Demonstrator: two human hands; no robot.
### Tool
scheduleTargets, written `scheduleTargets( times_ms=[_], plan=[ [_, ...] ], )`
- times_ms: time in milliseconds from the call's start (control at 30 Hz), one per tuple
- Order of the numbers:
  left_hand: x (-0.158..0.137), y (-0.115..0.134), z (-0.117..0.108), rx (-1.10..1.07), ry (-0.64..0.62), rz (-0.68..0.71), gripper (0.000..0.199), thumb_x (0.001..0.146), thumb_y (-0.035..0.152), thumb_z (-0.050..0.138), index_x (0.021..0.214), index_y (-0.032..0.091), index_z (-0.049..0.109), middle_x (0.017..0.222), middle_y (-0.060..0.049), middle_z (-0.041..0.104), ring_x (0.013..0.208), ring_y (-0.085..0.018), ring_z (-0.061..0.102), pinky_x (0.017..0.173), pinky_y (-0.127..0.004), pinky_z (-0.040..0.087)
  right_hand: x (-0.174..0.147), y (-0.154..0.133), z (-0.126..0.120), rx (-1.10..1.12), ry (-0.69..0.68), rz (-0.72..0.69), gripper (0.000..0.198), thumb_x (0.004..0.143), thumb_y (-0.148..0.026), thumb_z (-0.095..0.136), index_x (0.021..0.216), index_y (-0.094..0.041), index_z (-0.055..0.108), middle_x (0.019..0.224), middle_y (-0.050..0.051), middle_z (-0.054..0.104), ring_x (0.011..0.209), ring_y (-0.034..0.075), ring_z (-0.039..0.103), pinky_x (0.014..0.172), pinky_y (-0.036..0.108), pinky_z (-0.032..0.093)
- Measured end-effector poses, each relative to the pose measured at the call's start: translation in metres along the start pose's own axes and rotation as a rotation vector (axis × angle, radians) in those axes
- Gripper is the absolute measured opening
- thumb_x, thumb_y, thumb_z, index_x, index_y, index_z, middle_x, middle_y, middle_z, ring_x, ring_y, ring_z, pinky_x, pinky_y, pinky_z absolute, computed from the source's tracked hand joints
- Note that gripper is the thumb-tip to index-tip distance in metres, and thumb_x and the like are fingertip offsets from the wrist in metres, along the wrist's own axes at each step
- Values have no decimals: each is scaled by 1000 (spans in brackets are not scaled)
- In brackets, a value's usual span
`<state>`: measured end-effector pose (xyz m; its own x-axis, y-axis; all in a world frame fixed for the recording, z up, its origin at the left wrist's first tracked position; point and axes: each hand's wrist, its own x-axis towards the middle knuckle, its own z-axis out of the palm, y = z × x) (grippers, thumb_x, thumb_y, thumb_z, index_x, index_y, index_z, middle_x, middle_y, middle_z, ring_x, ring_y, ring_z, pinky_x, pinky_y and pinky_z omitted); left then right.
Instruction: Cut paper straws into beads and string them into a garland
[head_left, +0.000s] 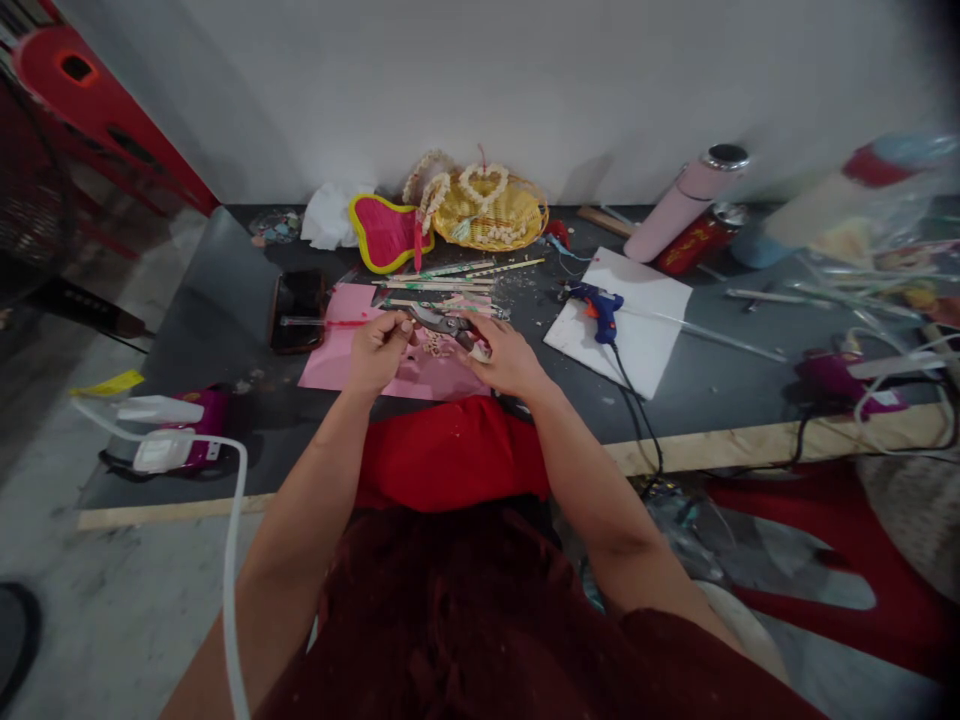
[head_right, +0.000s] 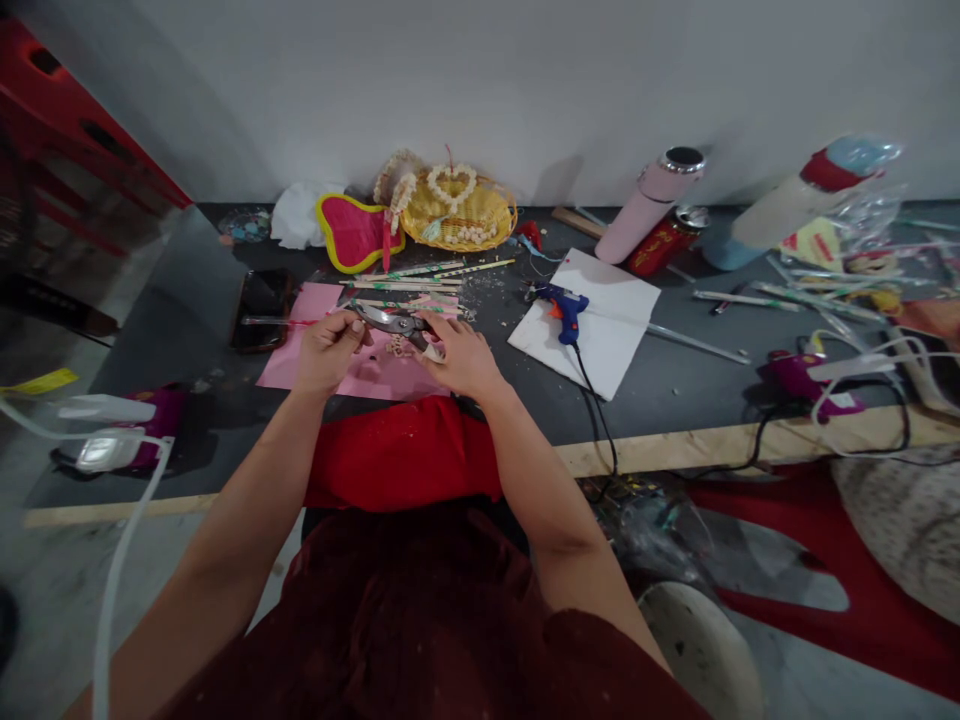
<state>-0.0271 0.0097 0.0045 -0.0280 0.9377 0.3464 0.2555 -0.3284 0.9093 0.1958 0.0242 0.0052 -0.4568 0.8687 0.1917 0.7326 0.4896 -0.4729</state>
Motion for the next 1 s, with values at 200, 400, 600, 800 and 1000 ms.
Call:
scheduleTargets(
  times_ms=[200, 400, 600, 800, 1000],
  plan=[
    [0, -2, 0, 23, 0, 0, 21, 85, 29, 56, 69, 17, 63, 63, 0, 61, 53, -8, 47, 53, -21, 36, 0, 4, 2, 18, -12, -10, 57, 87, -46, 52, 140, -27, 41, 118, 7, 63, 106, 25, 57, 88, 39, 48],
    [0, -6, 1, -48, 3, -23, 24, 86, 34, 56, 70, 18, 63, 62, 0, 61, 53, -8, 48, 51, -21, 37, -2, -2, 1, -36, 57, 40, 51, 88, -50, 50, 136, -31, 46, 109, 5, 66, 95, 23, 61, 81, 35, 49],
    [0, -7, 2, -95, -6, -25, 27, 87, 40, 57, 72, 18, 63, 61, -1, 60, 52, -8, 48, 49, -20, 37, -3, -5, 0, -111, 17, 69, 54, 86, -40, 51, 139, -32, 43, 108, 4, 68, 91, 22, 63, 77, 33, 49],
    [0, -5, 3, -157, 8, -66, 27, 85, 41, 59, 74, 17, 64, 60, -1, 60, 50, -7, 49, 49, -20, 38, -2, -6, -2, -95, 68, 170, 46, 86, -40, 49, 130, -27, 51, 101, 4, 71, 88, 26, 66, 73, 36, 50],
    [0, -5, 3, -155, 37, -68, 25, 85, 41, 59, 79, 17, 67, 62, -1, 61, 51, -7, 49, 49, -20, 39, 1, 3, -2, 19, 138, 122, 57, 86, -37, 49, 140, -23, 38, 127, 8, 60, 108, 26, 60, 86, 39, 50]
  ],
)
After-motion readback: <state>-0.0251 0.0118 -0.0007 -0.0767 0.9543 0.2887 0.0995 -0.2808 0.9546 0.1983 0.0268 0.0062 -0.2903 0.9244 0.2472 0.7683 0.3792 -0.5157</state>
